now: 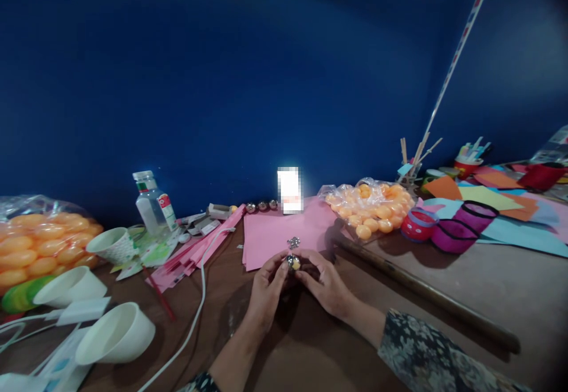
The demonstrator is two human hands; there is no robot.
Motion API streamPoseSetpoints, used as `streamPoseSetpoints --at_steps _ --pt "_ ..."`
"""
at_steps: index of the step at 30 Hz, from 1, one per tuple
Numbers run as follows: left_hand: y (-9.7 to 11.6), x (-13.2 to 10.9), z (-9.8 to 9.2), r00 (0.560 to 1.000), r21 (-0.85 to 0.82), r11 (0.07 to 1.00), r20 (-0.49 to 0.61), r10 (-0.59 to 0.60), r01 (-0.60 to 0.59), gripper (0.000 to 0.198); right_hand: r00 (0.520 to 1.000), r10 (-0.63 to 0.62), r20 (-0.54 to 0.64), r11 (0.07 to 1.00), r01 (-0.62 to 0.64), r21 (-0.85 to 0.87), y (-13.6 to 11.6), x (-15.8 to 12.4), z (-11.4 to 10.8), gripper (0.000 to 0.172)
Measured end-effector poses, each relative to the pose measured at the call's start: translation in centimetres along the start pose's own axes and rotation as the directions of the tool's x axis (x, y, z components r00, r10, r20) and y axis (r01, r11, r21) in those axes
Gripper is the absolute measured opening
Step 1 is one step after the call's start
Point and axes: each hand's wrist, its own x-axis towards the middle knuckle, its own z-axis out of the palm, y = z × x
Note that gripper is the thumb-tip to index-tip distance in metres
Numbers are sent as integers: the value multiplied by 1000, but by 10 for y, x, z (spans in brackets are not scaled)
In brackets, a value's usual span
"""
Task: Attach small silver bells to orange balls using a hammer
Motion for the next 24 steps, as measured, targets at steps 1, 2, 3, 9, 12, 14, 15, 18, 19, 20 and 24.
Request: streamPoseSetpoints --at_steps 1,2,3,9,12,14,15,18,19,20,24 --pt "-1 1 0 1000 18 1000 -7 3 -3 41 1000 -2 -2 1000 2 7 0 0 0 34" --pt "-1 1 -1 1000 37 999 -7 7 -6 41 1000 1 -4 1000 -1 18 1 0 0 34" --pt "-1 1 -1 1000 55 998 -1 11 -11 40 1000 6 -6 999 -6 31 1 1 1 33" --pt "2 -1 1 998 99 994 43 36 -40 37 1000 13 3 998 -14 65 1 1 2 29" --pt "2 -1 1 999 109 993 39 37 -41 38 1000 -27 12 1000 27 -9 -3 1 2 30" --pt "1 0 0 998 112 993 43 43 -47 37 998 -53 19 997 54 -61 -5 0 1 31" --pt "0 0 -1 998 114 992 45 48 -53 36 998 -63 25 995 65 -81 -5 0 1 32" --pt "-1 1 -1 997 136 988 39 68 -73 37 997 -69 34 992 73 -105 -4 -1 0 35" --pt "-2 2 -1 997 148 986 35 72 -76 37 997 -68 32 992 71 -105 -3 -1 0 35" --pt "-2 2 -1 997 163 984 31 75 -79 37 998 -64 28 993 66 -101 -2 -1 0 35" --pt "-2 1 0 994 236 966 21 107 -109 35 999 -42 14 997 43 -69 1 -1 1 33"
